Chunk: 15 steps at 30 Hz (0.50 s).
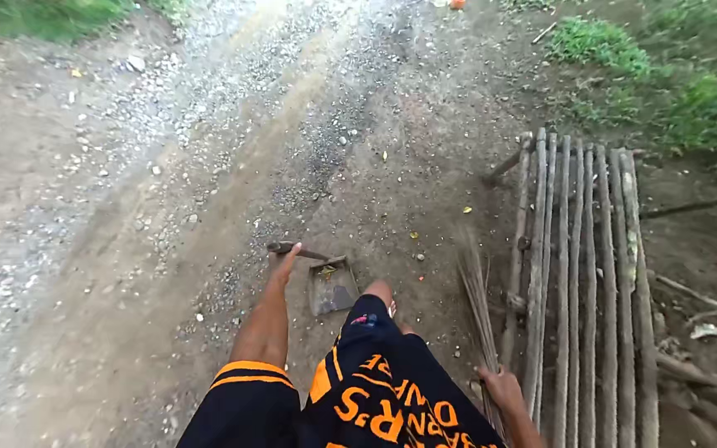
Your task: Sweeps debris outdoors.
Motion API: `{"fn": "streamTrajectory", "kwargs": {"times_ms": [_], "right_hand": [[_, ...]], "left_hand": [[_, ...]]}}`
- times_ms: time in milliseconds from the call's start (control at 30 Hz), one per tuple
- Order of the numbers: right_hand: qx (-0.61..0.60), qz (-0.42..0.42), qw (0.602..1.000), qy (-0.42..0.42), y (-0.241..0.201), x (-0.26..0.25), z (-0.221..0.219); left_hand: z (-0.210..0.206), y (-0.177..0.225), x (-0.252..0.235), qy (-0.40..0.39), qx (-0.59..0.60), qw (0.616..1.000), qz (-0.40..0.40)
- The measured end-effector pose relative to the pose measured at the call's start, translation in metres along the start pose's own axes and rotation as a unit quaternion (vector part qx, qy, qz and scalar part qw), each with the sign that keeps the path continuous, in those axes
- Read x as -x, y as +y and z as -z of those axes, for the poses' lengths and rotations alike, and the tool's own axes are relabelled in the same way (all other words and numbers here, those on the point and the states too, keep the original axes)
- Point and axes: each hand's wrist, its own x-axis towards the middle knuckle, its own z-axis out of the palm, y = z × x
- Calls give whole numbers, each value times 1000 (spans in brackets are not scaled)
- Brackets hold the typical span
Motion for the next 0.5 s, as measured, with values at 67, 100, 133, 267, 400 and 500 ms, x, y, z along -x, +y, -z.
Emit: {"fn": "streamTrajectory", "kwargs": {"times_ms": [67, 100, 133, 267, 400, 500], "right_hand": [[5, 7, 1000, 12, -46, -18, 35], [0, 11, 1000, 15, -67, -28, 47], [-14, 15, 1000, 18, -85, -39, 56], [-106, 4, 994, 6, -154, -78, 64], [-91, -29, 995, -19, -238, -129, 62], [-45, -50, 997, -49, -311, -158, 69]], "left_hand": [[17, 3, 4, 24, 0, 1000, -3], [27, 8, 5, 43, 4, 999, -12], [36, 17, 6, 65, 12, 998, -25], [62, 65, 0, 209, 30, 977, -36], [55, 110, -53, 340, 15, 940, -27], [40, 151, -101, 422, 13, 907, 4]]}}
